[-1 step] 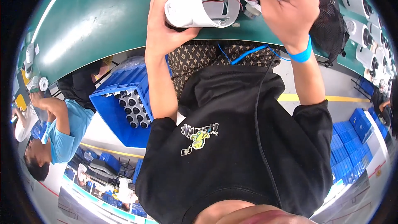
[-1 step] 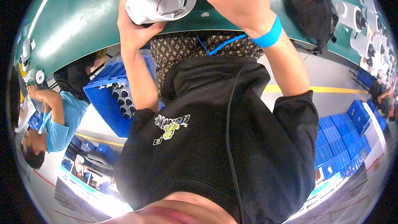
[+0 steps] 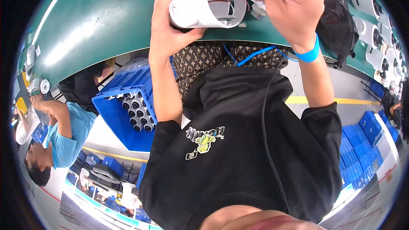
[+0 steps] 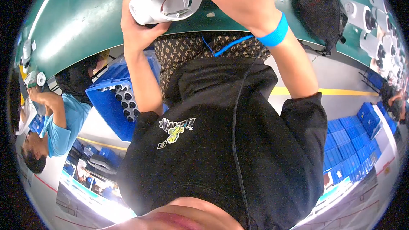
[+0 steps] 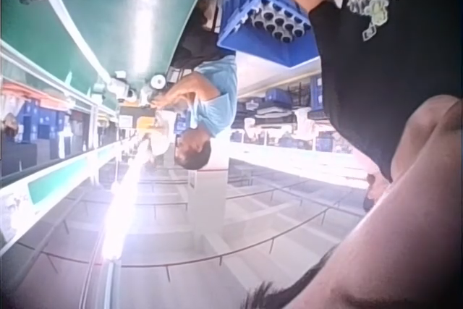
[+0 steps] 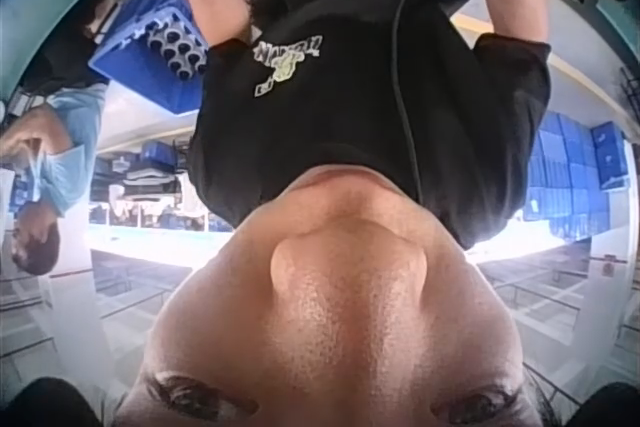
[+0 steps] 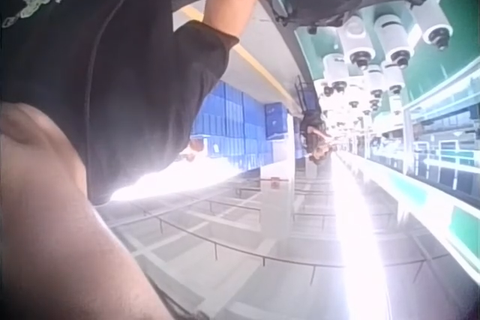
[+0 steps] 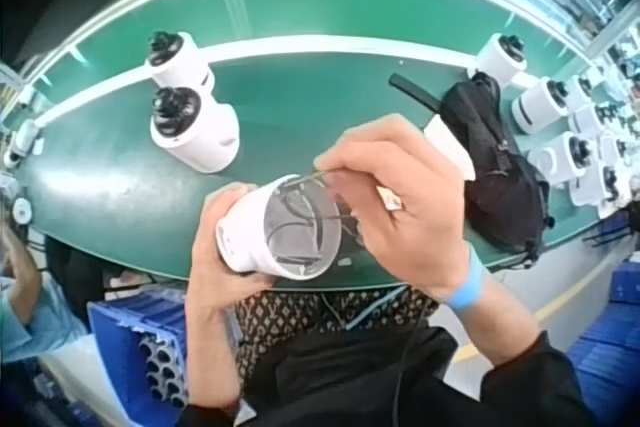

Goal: Assembling the internal components and housing of security cameras on an industrial production line.

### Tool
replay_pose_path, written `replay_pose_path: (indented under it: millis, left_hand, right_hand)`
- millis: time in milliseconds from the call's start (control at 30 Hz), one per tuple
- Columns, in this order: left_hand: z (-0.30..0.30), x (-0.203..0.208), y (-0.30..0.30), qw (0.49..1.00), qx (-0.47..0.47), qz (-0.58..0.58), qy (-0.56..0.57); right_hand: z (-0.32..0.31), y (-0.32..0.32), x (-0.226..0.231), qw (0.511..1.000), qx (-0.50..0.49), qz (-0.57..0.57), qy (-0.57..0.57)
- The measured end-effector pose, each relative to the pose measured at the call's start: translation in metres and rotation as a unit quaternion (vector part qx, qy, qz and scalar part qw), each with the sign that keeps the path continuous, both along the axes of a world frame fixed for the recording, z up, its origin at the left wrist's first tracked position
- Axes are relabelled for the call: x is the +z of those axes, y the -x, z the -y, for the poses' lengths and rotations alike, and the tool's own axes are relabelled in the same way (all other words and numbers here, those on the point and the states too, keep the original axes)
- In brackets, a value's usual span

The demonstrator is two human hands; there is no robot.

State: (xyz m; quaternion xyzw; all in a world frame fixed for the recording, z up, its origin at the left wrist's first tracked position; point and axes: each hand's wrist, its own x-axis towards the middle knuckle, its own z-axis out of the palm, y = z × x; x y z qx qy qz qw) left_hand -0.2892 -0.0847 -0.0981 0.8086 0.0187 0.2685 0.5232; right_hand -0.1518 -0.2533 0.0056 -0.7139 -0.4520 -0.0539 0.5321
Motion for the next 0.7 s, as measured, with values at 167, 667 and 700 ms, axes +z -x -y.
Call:
replay_pose_path:
  millis: [167,667,700]
  left_hand:
    - [0.000,0.004,-0.001,1.000,0.013,0.003,-0.025]
    - [-0.007,0.000,0.006,0.997,-0.011,-0.040,0.067]
    - [-0.008,0.002,0.007,0.997,-0.011,-0.045,0.069]
  right_hand:
    - [-0.009,-0.003,-0.010,0.998,0.025,-0.050,0.007]
    - [-0.027,-0.068,0.006,0.896,0.282,-0.203,0.275]
    - [-0.032,-0.071,0.006,0.898,0.279,-0.202,0.272]
